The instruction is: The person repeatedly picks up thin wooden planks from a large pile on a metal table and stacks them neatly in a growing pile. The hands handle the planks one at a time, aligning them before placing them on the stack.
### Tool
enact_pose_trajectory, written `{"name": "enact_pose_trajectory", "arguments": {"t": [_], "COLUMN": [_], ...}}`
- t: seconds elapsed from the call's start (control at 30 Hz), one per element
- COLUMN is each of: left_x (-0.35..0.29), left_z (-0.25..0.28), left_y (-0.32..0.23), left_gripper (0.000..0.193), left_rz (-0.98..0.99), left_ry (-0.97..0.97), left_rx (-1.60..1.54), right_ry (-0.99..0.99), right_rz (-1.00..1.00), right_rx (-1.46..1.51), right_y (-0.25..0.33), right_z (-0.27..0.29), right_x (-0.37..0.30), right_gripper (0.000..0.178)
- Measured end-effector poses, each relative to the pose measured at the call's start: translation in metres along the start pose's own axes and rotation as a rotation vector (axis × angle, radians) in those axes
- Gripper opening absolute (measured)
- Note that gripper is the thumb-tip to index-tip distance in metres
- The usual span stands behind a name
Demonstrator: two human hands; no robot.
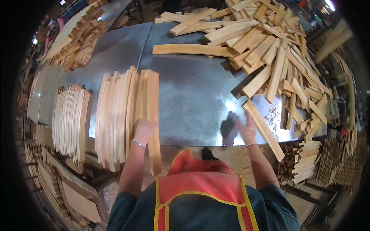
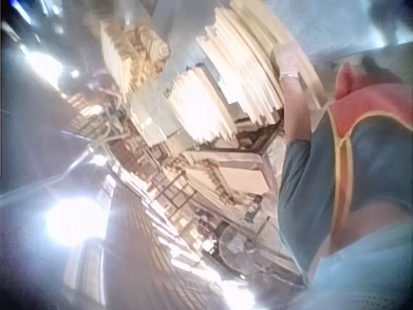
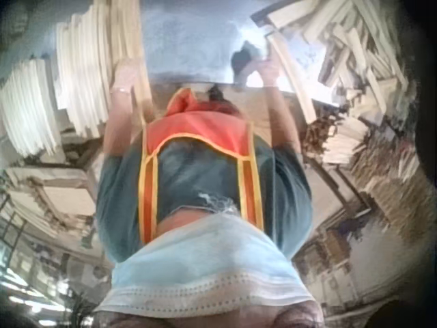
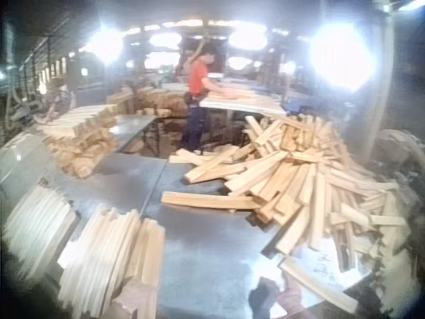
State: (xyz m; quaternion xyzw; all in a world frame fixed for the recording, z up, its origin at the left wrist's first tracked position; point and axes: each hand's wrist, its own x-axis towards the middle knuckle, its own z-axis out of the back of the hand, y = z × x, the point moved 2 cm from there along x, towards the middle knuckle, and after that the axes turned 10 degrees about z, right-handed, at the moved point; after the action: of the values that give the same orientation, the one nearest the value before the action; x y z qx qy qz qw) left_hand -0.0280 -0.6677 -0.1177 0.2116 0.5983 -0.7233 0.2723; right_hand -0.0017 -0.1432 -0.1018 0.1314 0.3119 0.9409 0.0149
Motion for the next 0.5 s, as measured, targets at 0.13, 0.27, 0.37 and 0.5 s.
{"name": "enact_pose_trajectory", "arguments": {"t": [0.13,0.27,0.37,0.5], "left_x": [0.0,-0.04,-0.049,-0.046], "left_z": [-0.009,-0.039,-0.034,-0.003], "left_y": [-0.031,-0.067,-0.061,-0.064], "left_gripper": [0.039,0.056,0.069,0.076], "left_rz": [0.021,0.034,0.006,0.158], "left_ry": [-0.279,-0.421,-0.733,-0.733], "left_rx": [0.621,1.003,1.425,1.516], "right_ry": [0.055,-0.064,-0.347,-0.31], "right_rz": [-0.316,-0.436,-0.475,-0.675], "right_rx": [-0.454,-0.357,0.157,0.88], "right_y": [-0.06,-0.128,-0.159,-0.138], "right_z": [0.087,0.113,0.116,0.119], "right_x": [0.016,0.001,0.018,0.088], "right_gripper": [0.077,0.078,0.078,0.061]}}
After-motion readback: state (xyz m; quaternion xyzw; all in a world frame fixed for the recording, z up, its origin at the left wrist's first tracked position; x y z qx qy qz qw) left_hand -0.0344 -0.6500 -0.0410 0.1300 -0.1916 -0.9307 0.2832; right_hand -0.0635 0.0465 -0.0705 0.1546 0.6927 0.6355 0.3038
